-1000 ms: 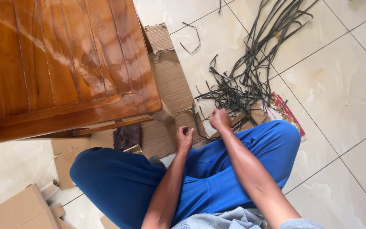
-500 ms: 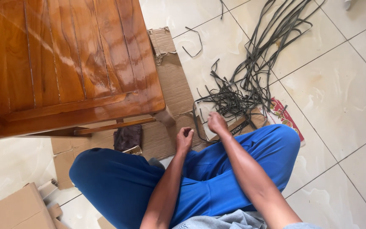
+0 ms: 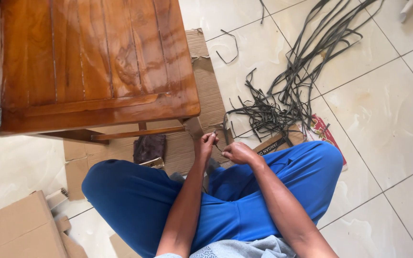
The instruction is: Wiping a wooden chair with a cloth and wrapping its legs with protective paper and straps.
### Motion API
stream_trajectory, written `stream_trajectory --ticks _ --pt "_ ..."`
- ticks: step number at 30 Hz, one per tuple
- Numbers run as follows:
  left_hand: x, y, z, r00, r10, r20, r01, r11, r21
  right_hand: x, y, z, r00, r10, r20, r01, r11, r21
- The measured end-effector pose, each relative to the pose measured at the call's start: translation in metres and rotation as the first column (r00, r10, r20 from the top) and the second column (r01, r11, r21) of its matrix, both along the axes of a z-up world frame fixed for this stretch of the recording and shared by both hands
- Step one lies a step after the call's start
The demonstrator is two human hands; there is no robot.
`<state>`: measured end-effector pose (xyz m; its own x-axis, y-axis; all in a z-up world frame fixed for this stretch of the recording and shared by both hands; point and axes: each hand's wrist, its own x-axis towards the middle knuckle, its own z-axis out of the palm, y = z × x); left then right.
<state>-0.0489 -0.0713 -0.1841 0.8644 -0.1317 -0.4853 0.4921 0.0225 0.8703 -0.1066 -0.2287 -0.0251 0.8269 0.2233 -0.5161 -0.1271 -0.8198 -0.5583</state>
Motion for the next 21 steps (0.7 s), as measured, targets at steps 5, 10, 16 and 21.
stream_trajectory --ticks 5,10,16,21 --pt "-0.003 0.002 0.031 0.984 -0.111 0.14 0.099 0.991 0.09 0.012 -0.01 -0.005 0.869 -0.493 0.041 0.483 0.864 0.141" --pt "-0.02 0.001 0.064 0.965 -0.165 0.206 0.152 0.985 0.076 0.025 -0.003 -0.05 0.661 -0.694 -0.285 0.704 0.443 0.556" --pt "-0.029 0.007 0.097 0.921 -0.269 0.283 0.207 0.951 0.231 0.031 0.0 -0.068 0.561 -0.715 -0.416 0.725 0.183 0.664" --pt "-0.033 0.018 0.13 0.93 -0.192 0.313 0.079 0.937 0.34 0.046 -0.003 -0.03 0.424 -0.788 -0.447 0.762 0.043 0.646"
